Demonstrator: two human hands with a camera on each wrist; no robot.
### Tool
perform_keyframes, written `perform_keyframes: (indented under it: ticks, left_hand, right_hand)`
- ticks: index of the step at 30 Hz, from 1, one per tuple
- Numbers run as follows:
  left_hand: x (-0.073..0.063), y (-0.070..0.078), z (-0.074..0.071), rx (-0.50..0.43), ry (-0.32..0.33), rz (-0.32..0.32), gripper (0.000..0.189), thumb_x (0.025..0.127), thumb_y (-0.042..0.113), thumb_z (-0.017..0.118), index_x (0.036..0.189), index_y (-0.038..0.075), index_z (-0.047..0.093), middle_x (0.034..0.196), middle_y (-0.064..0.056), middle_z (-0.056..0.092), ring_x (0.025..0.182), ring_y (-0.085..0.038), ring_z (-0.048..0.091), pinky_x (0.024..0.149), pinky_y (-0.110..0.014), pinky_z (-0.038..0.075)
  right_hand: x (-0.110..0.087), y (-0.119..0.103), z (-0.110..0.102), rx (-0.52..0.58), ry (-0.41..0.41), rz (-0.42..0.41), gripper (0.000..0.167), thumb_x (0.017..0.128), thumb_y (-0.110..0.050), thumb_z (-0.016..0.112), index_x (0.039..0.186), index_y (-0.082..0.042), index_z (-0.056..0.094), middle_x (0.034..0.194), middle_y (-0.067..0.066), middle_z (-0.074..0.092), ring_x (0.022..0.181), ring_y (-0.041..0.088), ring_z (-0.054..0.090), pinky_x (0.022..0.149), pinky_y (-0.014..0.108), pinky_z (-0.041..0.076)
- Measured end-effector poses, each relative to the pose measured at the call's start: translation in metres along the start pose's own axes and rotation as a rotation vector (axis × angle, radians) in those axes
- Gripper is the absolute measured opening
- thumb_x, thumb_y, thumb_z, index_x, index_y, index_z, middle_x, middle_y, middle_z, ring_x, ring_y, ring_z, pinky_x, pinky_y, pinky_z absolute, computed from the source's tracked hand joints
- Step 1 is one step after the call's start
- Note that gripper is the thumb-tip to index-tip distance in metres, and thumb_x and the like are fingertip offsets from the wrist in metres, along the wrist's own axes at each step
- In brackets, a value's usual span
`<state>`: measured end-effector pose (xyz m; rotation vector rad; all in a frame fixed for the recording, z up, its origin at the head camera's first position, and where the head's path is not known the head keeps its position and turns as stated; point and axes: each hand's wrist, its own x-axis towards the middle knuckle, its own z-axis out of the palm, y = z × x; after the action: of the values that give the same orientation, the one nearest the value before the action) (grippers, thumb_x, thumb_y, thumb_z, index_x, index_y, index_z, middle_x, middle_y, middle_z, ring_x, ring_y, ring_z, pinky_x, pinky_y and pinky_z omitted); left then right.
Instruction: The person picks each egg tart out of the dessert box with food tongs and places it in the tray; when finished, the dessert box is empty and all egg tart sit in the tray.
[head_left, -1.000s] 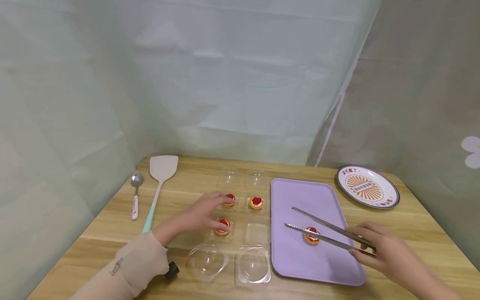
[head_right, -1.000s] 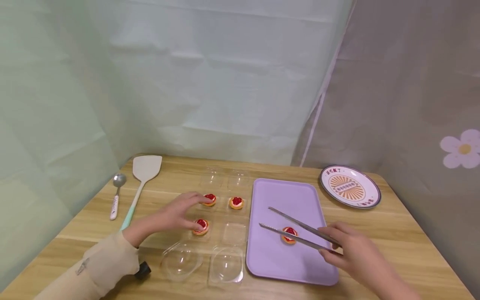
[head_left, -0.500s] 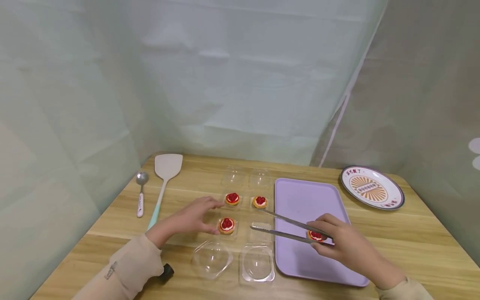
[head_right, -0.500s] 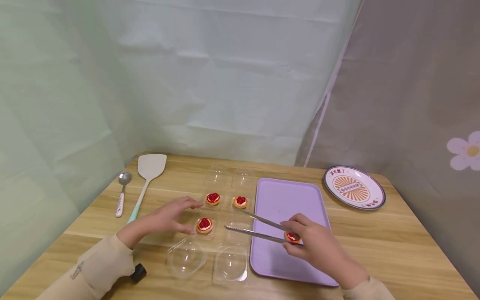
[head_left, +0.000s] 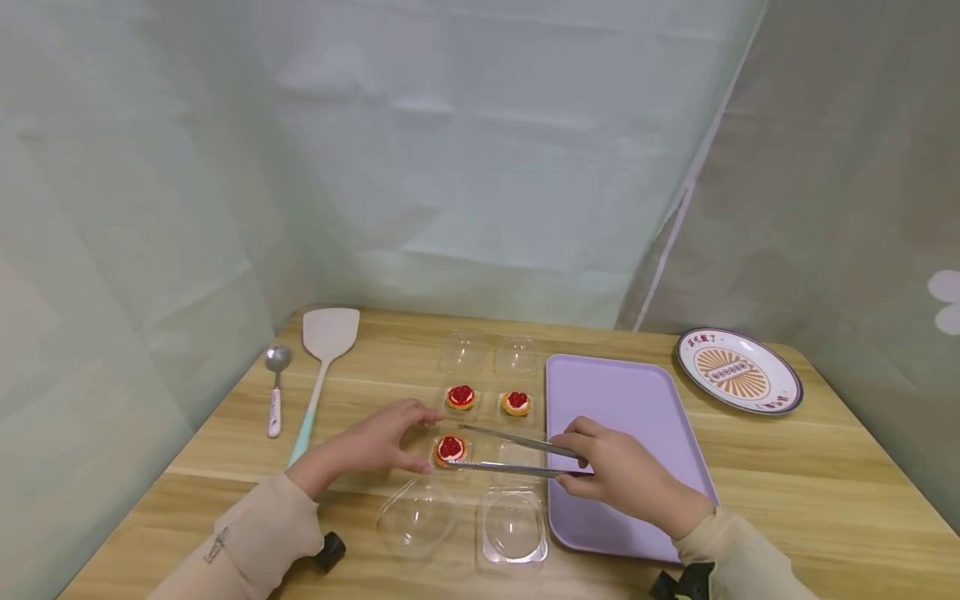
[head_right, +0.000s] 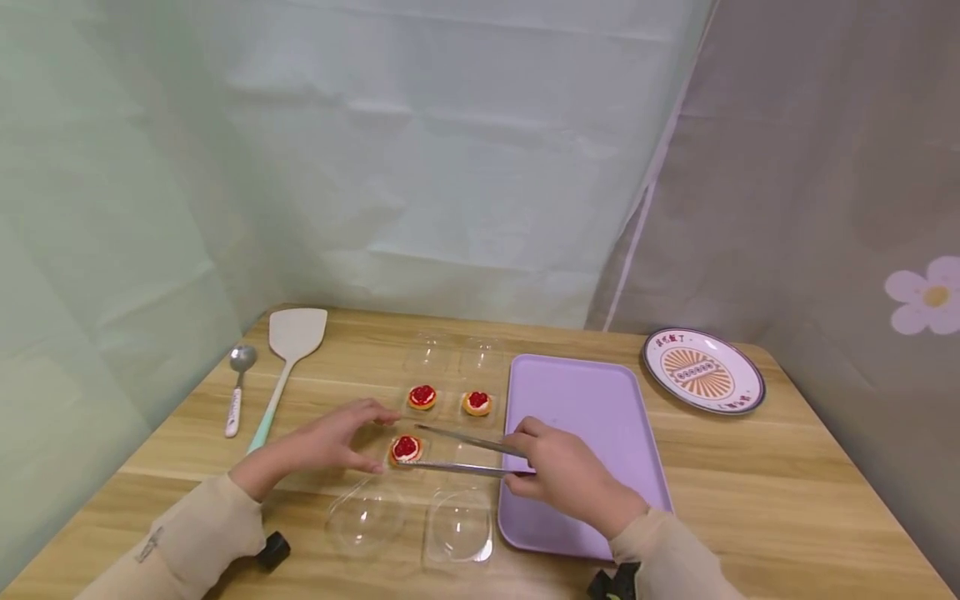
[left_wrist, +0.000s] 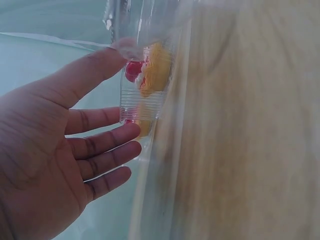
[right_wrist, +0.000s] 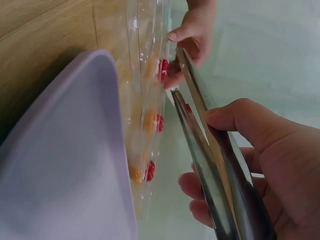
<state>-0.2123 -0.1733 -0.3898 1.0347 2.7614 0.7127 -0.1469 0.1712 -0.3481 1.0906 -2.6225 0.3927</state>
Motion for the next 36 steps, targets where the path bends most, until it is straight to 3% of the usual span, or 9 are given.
perform_keyframes:
  ticks: [11,19,36]
  left_hand:
    - [0.0,0.0,0.001,0.037,0.058,0.062,0.072,0.072,0.041,0.08,0.127,0.001,0.057,0.112,-0.007,0.064,0.107,-0.026,0.059,0.095,-0.048,0.048]
    - [0.0,0.0,0.001,0.005,0.019,0.013,0.071,0.073,0.039,0.081,0.129,0.003,0.056,0.114,-0.005,0.063,0.11,-0.025,0.058,0.099,-0.047,0.046]
    - [0.0,0.002,0.0,-0.001,0.021,0.001,0.07,0.073,0.037,0.081,0.128,0.002,0.056,0.114,-0.007,0.063,0.11,-0.027,0.058,0.099,-0.048,0.047]
  right_hand:
    - [0.021,-0.006,0.001,-0.054,-0.099,-0.005,0.031,0.073,-0.019,0.075,0.103,-0.011,0.071,0.084,-0.005,0.056,0.061,0.0,0.042,0.055,0.017,0.042]
    - [0.033,-0.01,-0.008,-0.119,-0.168,-0.021,0.027,0.072,-0.018,0.075,0.098,-0.013,0.071,0.078,-0.005,0.053,0.06,0.005,0.045,0.054,0.023,0.044]
    - [0.037,-0.011,-0.011,-0.168,-0.147,-0.086,0.022,0.072,-0.016,0.075,0.093,-0.014,0.07,0.081,-0.005,0.057,0.068,0.008,0.056,0.06,0.026,0.05]
